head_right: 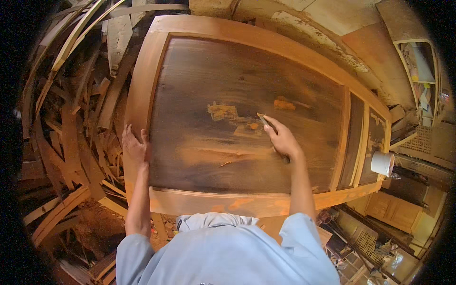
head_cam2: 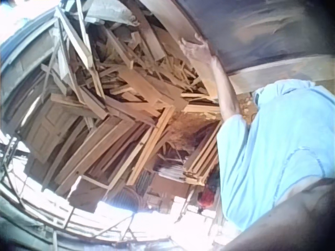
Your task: The person applies wood filler to gaps and imperfections on a wooden door using a putty knife, repeatedly dipping the tool into a bucket of filler and spreading it across the wooden surface.
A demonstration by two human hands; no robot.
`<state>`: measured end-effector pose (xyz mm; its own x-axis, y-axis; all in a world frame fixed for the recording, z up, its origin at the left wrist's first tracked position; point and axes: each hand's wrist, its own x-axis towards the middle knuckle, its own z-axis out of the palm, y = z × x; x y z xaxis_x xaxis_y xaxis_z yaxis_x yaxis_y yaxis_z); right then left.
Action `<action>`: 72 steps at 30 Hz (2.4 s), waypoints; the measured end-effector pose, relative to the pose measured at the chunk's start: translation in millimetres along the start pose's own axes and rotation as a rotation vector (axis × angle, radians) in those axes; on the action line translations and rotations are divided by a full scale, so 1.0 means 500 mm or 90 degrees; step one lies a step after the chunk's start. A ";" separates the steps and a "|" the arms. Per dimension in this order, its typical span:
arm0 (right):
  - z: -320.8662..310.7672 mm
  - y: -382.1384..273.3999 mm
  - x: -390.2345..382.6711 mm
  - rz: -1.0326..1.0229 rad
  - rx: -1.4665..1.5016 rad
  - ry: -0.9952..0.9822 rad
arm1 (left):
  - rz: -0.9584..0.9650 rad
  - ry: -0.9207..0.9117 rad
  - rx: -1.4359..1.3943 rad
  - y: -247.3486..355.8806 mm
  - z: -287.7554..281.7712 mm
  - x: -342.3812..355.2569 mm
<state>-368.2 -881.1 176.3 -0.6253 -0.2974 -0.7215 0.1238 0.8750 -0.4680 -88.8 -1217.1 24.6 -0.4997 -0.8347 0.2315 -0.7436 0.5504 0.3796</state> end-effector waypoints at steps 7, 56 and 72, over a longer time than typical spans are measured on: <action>0.154 0.042 0.043 -0.111 0.403 0.156 | 0.010 -0.002 -0.025 0.005 -0.002 0.006; 0.240 0.093 -0.101 -0.064 0.976 -0.362 | -0.024 0.025 -0.067 -0.019 0.022 -0.008; 0.217 0.147 -0.208 -0.177 0.962 -0.249 | -0.560 0.550 -0.662 -0.332 -0.254 -0.295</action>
<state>-210.5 -827.2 161.7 -0.5593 -0.6612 -0.5000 0.8133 -0.3209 -0.4854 165.1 -1187.5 41.1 0.5520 -0.8276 -0.1020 0.1384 -0.0297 0.9899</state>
